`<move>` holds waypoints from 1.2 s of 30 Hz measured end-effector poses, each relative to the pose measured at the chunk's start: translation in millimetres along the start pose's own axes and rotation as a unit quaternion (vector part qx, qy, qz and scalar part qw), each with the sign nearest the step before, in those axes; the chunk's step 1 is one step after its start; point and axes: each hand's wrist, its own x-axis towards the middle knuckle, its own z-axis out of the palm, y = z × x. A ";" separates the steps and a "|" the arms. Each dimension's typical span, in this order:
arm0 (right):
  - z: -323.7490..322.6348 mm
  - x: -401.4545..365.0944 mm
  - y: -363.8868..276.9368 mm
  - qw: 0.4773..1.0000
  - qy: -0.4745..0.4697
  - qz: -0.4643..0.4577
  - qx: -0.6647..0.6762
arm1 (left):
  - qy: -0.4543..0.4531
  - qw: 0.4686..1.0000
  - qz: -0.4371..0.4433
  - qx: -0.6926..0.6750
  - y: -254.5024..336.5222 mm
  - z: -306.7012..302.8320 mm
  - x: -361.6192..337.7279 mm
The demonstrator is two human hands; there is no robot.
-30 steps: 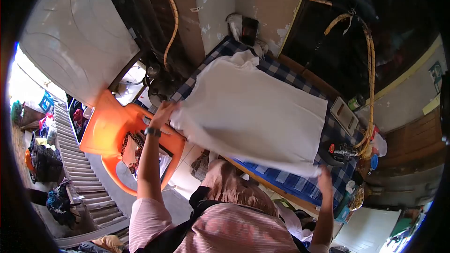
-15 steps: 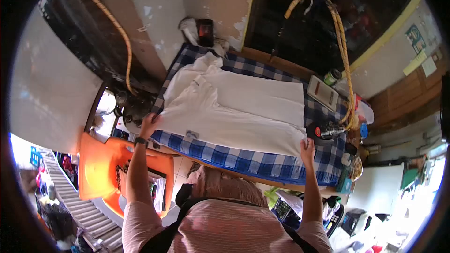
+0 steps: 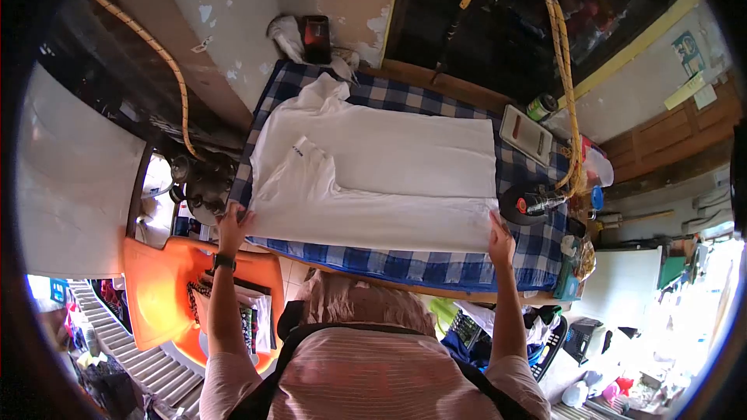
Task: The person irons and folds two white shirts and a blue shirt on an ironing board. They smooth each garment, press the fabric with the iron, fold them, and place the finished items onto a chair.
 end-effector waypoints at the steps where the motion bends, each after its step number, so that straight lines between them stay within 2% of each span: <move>1: 0.7 -2.4 5.5 0.999 -0.017 -0.003 -0.028 | 0.039 0.998 0.037 0.044 -0.4 0.3 -5.3; 2: -1.4 -5.8 3.1 0.999 -0.017 0.004 -0.032 | 0.077 0.990 0.075 0.087 -1.4 3.1 -8.9; 4: -9.3 -8.3 -9.4 0.991 -0.027 -0.016 -0.134 | 0.097 0.983 0.085 0.132 6.7 7.1 -11.1; 5: -17.4 -7.0 -8.3 0.987 0.002 -0.054 -0.149 | 0.124 0.972 0.089 0.177 14.6 7.1 -12.4; 6: -34.8 -1.8 -12.6 0.987 0.002 -0.051 -0.153 | 0.151 0.959 0.090 0.223 27.7 3.4 -14.5; 7: -55.1 6.2 -14.8 0.982 0.056 -0.074 -0.165 | 0.094 0.969 0.049 0.224 42.2 1.4 -16.2; 8: -78.5 16.7 -21.6 0.973 0.110 -0.098 -0.176 | 0.092 0.969 0.051 0.222 58.0 7.5 -15.9; 10: -132.7 44.1 -26.5 0.966 0.101 -0.120 -0.204 | 0.137 0.951 0.150 0.234 87.6 21.3 -18.0; 11: -147.5 56.2 -17.1 0.966 0.100 -0.123 -0.205 | 0.120 0.956 0.184 0.192 102.3 35.6 -18.5; 13: -169.9 84.6 7.2 0.946 -0.018 -0.198 -0.255 | 0.062 0.962 0.231 0.131 144.7 63.1 -26.5; 14: -176.1 102.7 18.6 0.944 -0.020 -0.210 -0.252 | 0.034 0.957 0.264 0.117 167.1 77.0 -31.4; 16: -178.7 138.2 31.3 0.935 -0.263 -0.159 -0.177 | -0.036 0.940 0.324 0.097 208.8 101.7 -45.9; 17: -185.1 149.4 20.8 0.910 -0.297 -0.190 -0.218 | -0.078 0.928 0.352 0.091 226.1 111.7 -53.6; 18: -181.5 158.8 17.0 0.906 -0.298 -0.209 -0.215 | -0.082 0.912 0.389 0.102 240.2 120.4 -61.8; 19: -177.6 164.1 16.6 0.878 -0.336 -0.230 -0.251 | -0.086 0.893 0.426 0.114 248.5 128.0 -69.6; 20: -173.9 169.0 18.3 0.847 -0.370 -0.251 -0.288 | -0.078 0.901 0.410 0.122 250.6 137.4 -77.8; 22: -157.4 172.1 41.6 0.878 -0.379 -0.202 -0.212 | -0.113 0.883 0.452 0.059 248.8 154.0 -93.5; 23: -148.0 171.9 55.3 0.874 -0.379 -0.219 -0.212 | -0.109 0.877 0.455 0.107 245.4 152.4 -97.0; 25: -133.3 178.0 75.0 0.936 -0.309 -0.167 -0.004 | -0.104 0.898 0.408 0.128 239.7 139.0 -105.2; 26: -130.0 186.2 75.3 0.934 -0.311 -0.177 -0.002 | -0.107 0.910 0.374 0.142 234.5 133.4 -110.2; 27: -126.1 189.3 76.2 0.936 -0.346 -0.027 0.062 | -0.118 0.930 0.324 0.124 226.6 128.4 -113.5; 28: -124.3 189.4 78.7 0.912 -0.370 0.127 0.124 | -0.118 0.930 0.324 0.127 214.9 124.0 -116.8; 30: -118.0 187.5 68.3 0.904 -0.382 0.143 0.127 | -0.031 0.981 0.162 0.097 192.1 112.6 -118.9; 31: -109.9 177.8 51.2 0.939 -0.288 0.165 0.095 | 0.000 0.989 0.115 0.092 182.7 102.0 -119.3; 32: -102.4 167.8 22.1 0.962 -0.192 0.182 0.063 | 0.007 0.990 0.110 0.088 171.5 97.6 -116.3; 33: -115.2 144.1 -23.6 0.974 -0.148 0.107 0.131 | 0.094 0.991 0.060 0.077 157.9 93.0 -117.2; 34: -123.8 134.6 -51.2 0.974 -0.149 0.108 0.130 | 0.177 0.982 0.013 0.067 145.2 87.9 -115.6; 36: -132.3 122.2 -96.1 0.945 -0.275 0.040 0.175 | 0.171 0.982 0.013 0.084 125.4 77.3 -106.0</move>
